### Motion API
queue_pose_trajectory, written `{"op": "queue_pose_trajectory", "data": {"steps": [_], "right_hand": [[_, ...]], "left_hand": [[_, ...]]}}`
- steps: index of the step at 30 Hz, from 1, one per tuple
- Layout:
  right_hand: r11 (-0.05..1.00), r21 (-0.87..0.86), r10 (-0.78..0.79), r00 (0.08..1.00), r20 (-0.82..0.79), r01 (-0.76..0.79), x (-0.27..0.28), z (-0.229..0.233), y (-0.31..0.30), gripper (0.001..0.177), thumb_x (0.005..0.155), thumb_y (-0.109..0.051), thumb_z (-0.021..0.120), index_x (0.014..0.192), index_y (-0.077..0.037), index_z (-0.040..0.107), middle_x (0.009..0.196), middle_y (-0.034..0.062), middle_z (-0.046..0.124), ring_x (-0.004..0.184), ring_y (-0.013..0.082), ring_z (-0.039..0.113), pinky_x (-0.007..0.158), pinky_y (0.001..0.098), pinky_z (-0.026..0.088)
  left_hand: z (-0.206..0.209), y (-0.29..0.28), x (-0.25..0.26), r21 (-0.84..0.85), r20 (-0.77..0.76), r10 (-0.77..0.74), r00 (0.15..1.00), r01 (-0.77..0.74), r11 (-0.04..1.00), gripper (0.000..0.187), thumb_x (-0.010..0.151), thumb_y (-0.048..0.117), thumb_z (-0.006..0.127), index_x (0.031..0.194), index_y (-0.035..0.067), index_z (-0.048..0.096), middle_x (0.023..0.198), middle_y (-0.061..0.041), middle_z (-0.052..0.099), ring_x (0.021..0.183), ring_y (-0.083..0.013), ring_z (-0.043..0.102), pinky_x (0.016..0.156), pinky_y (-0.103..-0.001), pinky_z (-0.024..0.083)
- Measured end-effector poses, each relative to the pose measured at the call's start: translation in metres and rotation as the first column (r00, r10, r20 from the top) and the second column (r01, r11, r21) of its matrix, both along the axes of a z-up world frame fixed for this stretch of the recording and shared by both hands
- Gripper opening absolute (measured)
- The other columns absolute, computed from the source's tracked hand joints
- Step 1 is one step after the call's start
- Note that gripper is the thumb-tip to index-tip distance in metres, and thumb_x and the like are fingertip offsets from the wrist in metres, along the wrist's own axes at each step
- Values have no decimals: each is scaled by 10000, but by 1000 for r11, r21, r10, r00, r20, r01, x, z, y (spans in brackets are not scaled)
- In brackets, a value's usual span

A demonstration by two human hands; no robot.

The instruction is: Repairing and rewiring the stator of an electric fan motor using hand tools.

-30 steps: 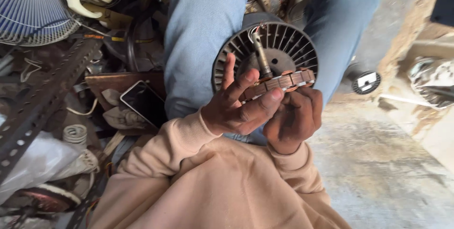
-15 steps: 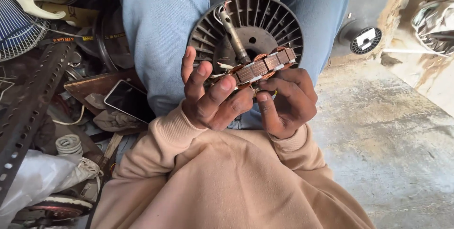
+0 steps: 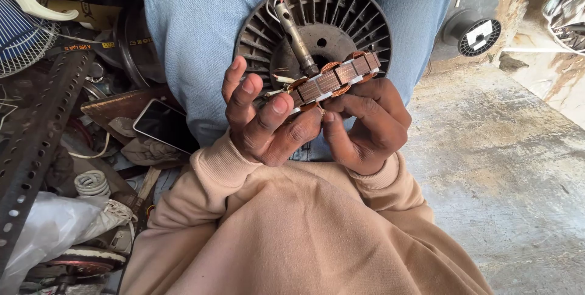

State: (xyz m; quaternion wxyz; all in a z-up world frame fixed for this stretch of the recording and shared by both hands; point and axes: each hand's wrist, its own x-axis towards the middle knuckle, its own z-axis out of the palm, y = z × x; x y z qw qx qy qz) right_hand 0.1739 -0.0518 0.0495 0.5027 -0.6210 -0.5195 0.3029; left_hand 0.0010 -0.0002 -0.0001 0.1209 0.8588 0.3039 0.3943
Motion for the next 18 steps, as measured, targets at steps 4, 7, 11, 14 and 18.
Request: {"op": "queue_pose_trajectory", "data": {"steps": [4, 7, 11, 14, 18], "right_hand": [[999, -29, 18, 998, 68, -16, 1, -1, 0, 141, 847, 1, 769, 967, 40, 706, 876, 117, 636, 786, 192, 612, 664, 294, 472], [999, -27, 28, 996, 90, -25, 0, -1, 1, 151, 853, -20, 786, 970, 35, 708, 869, 110, 640, 778, 191, 611, 655, 293, 463], [999, 7, 33, 996, 83, -34, 0, -1, 2, 150, 876, -51, 785, 975, 28, 704, 886, 111, 634, 820, 198, 615, 682, 301, 483], [999, -14, 32, 997, 71, -31, 0, -1, 1, 149, 891, -46, 790, 984, 34, 707, 903, 109, 652, 848, 203, 623, 700, 302, 487], [999, 18, 34, 999, 41, -34, 0, -5, 3, 138, 898, -38, 787, 984, 33, 707, 916, 112, 648, 845, 200, 628, 713, 309, 500]], "left_hand": [[0, -1, 0, -7, 18, 14, 1000, -14, 1000, 57, 1068, 202, 688, 1058, 170, 734, 1627, -79, 271, 1578, -343, 171, 1220, -651, 330], [-1, -1, -1, -14, 21, 8, 1000, -8, 1000, 64, 1074, 216, 686, 1079, 179, 738, 1632, -73, 271, 1579, -340, 172, 1226, -653, 312], [3, 0, -6, -28, 16, -6, 1000, 6, 1000, 104, 1084, 204, 681, 1170, 186, 736, 1659, -92, 249, 1581, -354, 157, 1228, -665, 282], [4, -3, -9, -33, 9, -4, 1000, 5, 999, 159, 1088, 242, 717, 1242, 203, 731, 1670, -89, 236, 1588, -343, 146, 1241, -672, 252], [-1, -7, -9, -5, 19, 11, 1000, -11, 1000, 221, 1052, 258, 759, 1267, 212, 737, 1663, -81, 256, 1583, -337, 155, 1245, -667, 249]]}}
